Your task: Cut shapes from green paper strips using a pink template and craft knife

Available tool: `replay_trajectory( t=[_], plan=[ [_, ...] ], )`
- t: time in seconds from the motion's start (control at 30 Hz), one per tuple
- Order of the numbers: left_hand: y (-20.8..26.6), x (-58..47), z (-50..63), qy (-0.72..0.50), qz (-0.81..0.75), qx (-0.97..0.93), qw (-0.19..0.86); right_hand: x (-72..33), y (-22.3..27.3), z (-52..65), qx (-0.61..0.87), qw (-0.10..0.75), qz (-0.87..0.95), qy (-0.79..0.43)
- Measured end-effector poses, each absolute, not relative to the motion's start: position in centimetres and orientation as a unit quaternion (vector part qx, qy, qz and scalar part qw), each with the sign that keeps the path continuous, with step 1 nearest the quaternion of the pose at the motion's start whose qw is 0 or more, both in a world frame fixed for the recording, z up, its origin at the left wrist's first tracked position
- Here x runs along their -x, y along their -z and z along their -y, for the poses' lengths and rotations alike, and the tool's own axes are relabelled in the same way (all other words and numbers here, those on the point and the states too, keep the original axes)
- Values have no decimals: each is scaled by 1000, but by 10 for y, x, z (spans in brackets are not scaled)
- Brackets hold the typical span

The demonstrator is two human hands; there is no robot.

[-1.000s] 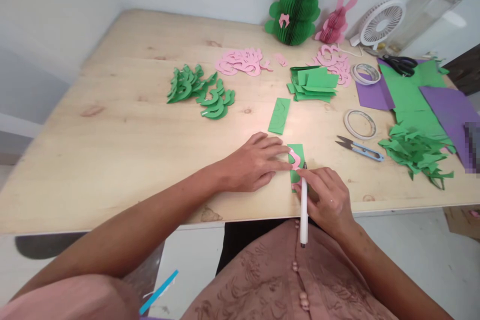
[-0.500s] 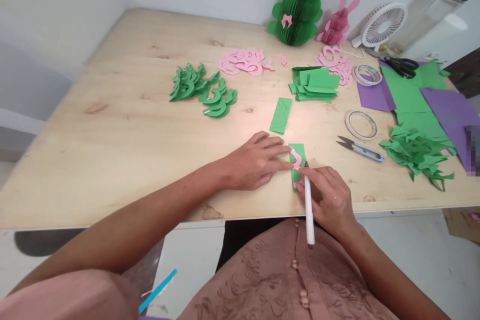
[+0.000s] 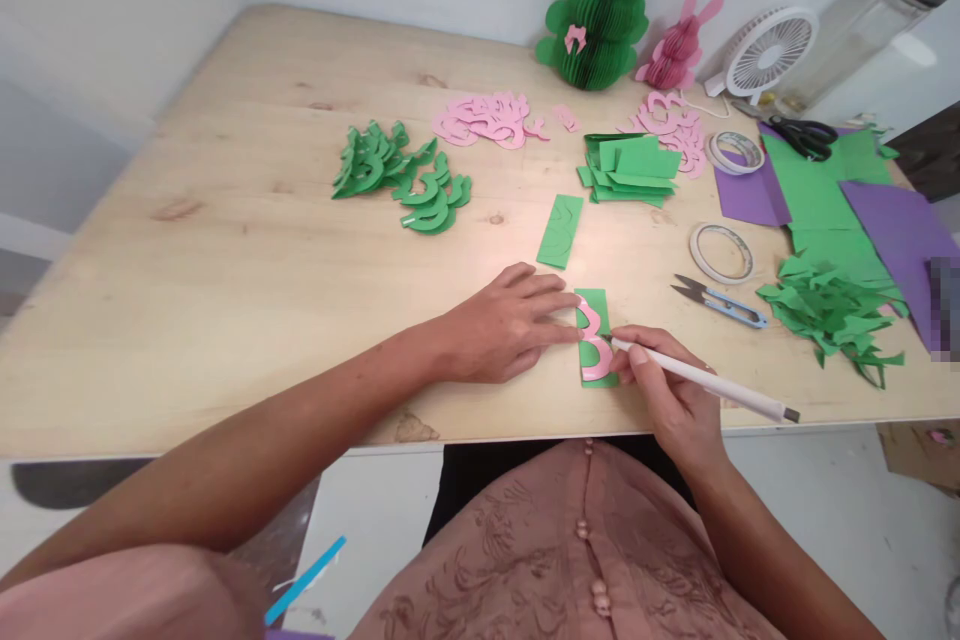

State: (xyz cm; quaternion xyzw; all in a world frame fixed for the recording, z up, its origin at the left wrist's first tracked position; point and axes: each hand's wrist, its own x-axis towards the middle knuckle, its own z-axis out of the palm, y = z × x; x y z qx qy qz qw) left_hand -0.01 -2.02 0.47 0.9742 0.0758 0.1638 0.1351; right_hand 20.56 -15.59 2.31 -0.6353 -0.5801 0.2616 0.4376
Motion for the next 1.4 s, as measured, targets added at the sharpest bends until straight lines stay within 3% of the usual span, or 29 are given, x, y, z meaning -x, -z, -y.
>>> replay_trajectory(
  t=[0.17,0.47,1.4],
  plan=[
    [-5,0,20,-165,-76,-974,136,-203,-22,160,618,418,616,-252],
    [-4,0,20,-158,-80,-973,145,-202,-22,162,590,339,729,-79],
    [-3,-1,20,-164,-79,-972,147,-202,-21,157,549,327,766,-73]
  ],
)
